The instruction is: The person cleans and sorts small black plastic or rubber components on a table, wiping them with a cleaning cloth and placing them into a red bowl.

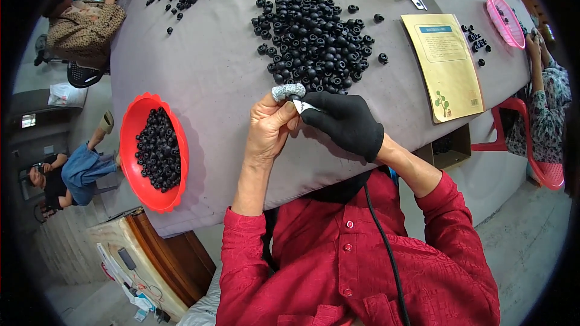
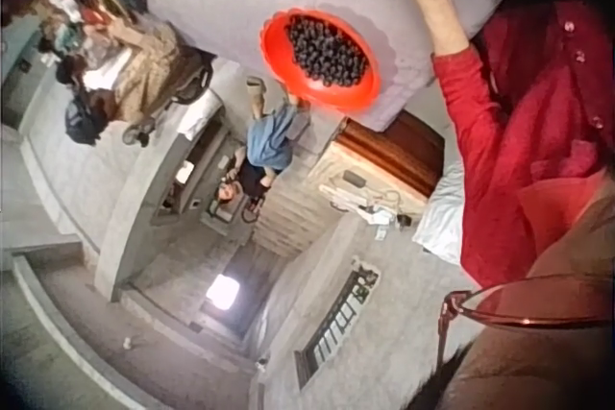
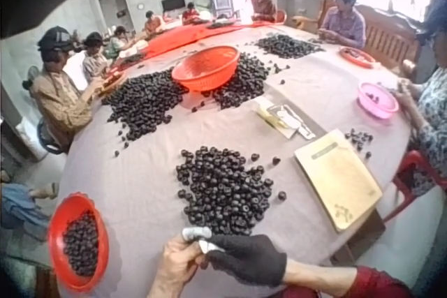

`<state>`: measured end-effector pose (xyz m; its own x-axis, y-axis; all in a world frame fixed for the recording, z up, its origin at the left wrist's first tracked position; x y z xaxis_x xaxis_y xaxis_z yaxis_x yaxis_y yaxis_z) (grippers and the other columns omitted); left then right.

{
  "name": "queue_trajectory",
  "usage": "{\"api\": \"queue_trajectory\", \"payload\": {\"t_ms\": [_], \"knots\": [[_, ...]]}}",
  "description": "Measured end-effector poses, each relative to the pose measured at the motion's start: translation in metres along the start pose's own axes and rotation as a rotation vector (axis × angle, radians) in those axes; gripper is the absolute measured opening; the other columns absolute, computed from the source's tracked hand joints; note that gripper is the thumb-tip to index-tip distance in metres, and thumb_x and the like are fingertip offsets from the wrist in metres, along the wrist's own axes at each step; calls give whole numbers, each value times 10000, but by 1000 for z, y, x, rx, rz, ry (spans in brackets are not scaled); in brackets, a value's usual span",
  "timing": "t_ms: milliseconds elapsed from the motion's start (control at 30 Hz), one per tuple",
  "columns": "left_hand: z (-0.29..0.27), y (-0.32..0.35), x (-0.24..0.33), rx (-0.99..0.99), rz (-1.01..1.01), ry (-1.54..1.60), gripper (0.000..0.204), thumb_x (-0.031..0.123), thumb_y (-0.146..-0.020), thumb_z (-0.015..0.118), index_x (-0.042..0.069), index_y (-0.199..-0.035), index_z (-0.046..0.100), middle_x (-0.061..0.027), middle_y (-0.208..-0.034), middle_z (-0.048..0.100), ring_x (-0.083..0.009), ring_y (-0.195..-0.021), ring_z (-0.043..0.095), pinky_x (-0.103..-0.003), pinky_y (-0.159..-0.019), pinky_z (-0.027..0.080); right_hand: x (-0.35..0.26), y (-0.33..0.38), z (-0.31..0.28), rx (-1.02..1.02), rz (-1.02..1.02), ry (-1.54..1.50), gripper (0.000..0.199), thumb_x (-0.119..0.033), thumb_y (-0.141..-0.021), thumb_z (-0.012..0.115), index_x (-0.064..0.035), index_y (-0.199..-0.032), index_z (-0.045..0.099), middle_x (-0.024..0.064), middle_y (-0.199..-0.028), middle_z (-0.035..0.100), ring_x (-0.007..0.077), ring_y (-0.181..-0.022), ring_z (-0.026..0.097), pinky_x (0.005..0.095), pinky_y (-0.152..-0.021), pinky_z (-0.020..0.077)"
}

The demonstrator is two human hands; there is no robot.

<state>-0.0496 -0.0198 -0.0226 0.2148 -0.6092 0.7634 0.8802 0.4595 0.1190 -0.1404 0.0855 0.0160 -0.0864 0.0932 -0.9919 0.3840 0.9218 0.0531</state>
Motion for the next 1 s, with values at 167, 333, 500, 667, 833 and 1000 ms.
{"api": "queue_trajectory", "payload": {"t_ms": [167,333,500,667,833,1000], "knots": [[1,1,1,-12,11,10,182,52,-847,593,20,-1024,619,-40,-767,610,-71,-557,483,-189,-502,397,-2,1,0,-17,41,-40,281,-218,-885,559,-61,-1117,581,72,-771,650,103,-666,628,248,-610,495],[-1,2,0,-6,-1,-5,179,51,-845,595,12,-1018,620,-43,-767,615,-70,-555,486,-188,-497,395,-2,2,2,-8,20,-5,270,-231,-888,551,-63,-1096,588,70,-764,650,114,-658,633,253,-612,496],[-1,1,-3,1,-7,-1,180,51,-844,596,11,-1017,623,-43,-754,612,-70,-548,486,-186,-479,388,1,1,0,13,8,7,261,-238,-888,543,-71,-1082,593,65,-753,650,126,-643,635,256,-608,495],[0,3,1,20,-18,-34,180,52,-846,594,12,-1018,625,-40,-736,604,-73,-534,491,-189,-444,377,-2,0,1,-7,33,21,262,-244,-887,540,-72,-1076,595,57,-734,649,117,-643,628,255,-604,490],[1,0,-1,22,-15,-62,180,50,-848,588,12,-1021,624,-34,-700,590,-74,-524,489,-196,-421,377,0,-1,-1,2,35,29,265,-248,-890,534,-71,-1079,592,57,-730,649,115,-651,626,257,-608,490],[2,1,2,-1,-24,-54,175,61,-855,582,9,-1018,618,-42,-707,592,-82,-530,508,-206,-428,410,0,-2,-2,39,-27,55,249,-226,-884,541,-56,-1060,587,72,-764,649,125,-684,625,260,-619,493]]}}
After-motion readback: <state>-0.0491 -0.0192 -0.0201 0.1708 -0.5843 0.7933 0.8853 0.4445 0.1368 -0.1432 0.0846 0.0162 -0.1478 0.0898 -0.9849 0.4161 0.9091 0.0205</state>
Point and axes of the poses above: each hand's wrist, its own y-axis away from the middle knuckle, its own z-axis out of the palm, x = y × z, the point moved 5 cm from there along -y, towards the middle knuckle
